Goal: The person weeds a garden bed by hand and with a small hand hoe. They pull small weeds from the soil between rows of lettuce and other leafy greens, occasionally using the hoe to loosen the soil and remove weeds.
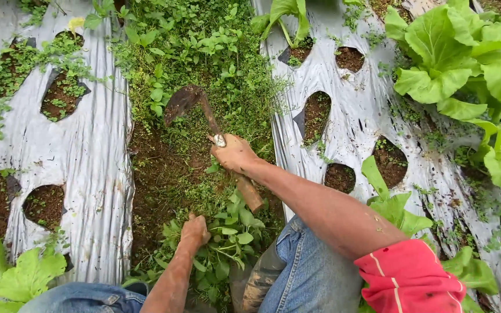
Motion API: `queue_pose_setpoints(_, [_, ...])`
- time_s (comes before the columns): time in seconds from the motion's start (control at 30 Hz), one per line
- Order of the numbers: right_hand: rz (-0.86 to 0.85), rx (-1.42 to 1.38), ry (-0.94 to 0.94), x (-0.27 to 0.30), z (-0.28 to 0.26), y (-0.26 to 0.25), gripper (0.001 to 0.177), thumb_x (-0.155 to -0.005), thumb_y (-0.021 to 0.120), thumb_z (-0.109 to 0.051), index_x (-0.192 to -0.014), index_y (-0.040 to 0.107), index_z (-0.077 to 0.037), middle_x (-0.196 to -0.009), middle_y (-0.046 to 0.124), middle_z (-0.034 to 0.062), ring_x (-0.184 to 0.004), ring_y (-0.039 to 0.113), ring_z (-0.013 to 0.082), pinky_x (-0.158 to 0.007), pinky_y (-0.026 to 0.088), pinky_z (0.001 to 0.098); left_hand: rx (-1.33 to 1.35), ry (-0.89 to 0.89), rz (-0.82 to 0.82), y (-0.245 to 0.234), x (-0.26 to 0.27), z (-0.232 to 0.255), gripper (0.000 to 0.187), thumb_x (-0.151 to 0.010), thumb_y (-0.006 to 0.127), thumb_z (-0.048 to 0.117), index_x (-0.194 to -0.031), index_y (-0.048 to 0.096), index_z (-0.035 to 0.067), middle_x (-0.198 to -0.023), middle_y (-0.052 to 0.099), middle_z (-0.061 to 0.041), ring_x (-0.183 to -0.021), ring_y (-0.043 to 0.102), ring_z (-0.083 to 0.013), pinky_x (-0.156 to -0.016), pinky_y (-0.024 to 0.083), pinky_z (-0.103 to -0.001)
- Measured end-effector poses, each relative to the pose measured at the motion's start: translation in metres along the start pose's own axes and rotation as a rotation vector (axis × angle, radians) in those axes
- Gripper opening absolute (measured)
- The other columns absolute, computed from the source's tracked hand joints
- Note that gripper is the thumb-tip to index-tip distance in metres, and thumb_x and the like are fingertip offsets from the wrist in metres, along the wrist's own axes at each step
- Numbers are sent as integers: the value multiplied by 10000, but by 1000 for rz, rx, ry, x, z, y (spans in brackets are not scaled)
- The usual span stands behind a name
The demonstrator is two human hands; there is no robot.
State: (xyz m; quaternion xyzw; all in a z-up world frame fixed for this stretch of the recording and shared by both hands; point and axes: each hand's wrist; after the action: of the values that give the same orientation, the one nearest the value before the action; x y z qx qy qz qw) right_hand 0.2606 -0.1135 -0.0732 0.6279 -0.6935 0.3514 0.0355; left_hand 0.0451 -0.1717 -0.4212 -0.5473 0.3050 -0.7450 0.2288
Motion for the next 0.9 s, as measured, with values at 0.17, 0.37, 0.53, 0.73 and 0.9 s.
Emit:
queue_pose_setpoints(0.17, [-54, 151, -148, -24, -4, -5, 382, -966, 618, -187, -1286, 569, 14, -940, 660, 163, -729, 630, 253, -706, 540, 384, 358, 49, 126, -48, 39, 58, 524, -821, 714, 105, -1337, 623, 87, -1392, 490, -250, -1284, 576, -484, -1083, 524, -527])
queue_pose_setpoints(0.37, [18, 482, -294, -34, -14, -27, 361, -951, 539, -86, -1302, 583, -14, -987, 680, 166, -772, 677, 254, -688, 552, 382, 434, 268, 95, -173, 141, 110, 548, -890, 597, 15, -1406, 542, 189, -1367, 527, -231, -1297, 555, -460, -1114, 474, -548])
queue_pose_setpoints(0.53, [85, 672, -242, -27, -17, -50, 331, -952, 512, -73, -1266, 610, -36, -930, 668, 131, -730, 666, 232, -632, 558, 372, 181, 137, -11, -277, 142, 87, 526, -945, 650, 81, -1451, 527, 160, -1307, 639, -279, -964, 693, -317, -928, 568, -470])
queue_pose_setpoints(0.73, [61, 550, -262, -57, -13, -44, 385, -960, 516, -70, -1335, 599, -44, -959, 678, 169, -742, 682, 272, -660, 559, 400, -221, 101, 203, -349, 132, 39, 471, -1005, 643, 191, -1450, 515, 109, -1329, 618, -254, -773, 703, -227, -677, 600, -382])
queue_pose_setpoints(0.9, [65, 559, -252, -83, -3, -45, 398, -969, 621, -179, -1355, 606, -83, -971, 697, 174, -761, 688, 267, -675, 568, 425, -313, 110, 122, -356, 114, 1, 512, -1018, 610, 206, -1512, 482, 162, -1412, 585, -236, -791, 679, -185, -650, 548, -311])
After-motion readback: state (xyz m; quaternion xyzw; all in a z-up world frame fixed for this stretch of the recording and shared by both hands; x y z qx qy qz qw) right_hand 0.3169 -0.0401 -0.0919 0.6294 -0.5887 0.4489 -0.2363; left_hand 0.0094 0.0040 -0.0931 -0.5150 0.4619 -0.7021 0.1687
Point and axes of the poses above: each hand's wrist, its own x-axis away from the middle knuckle, its own y-axis out of the palm, z = x × y
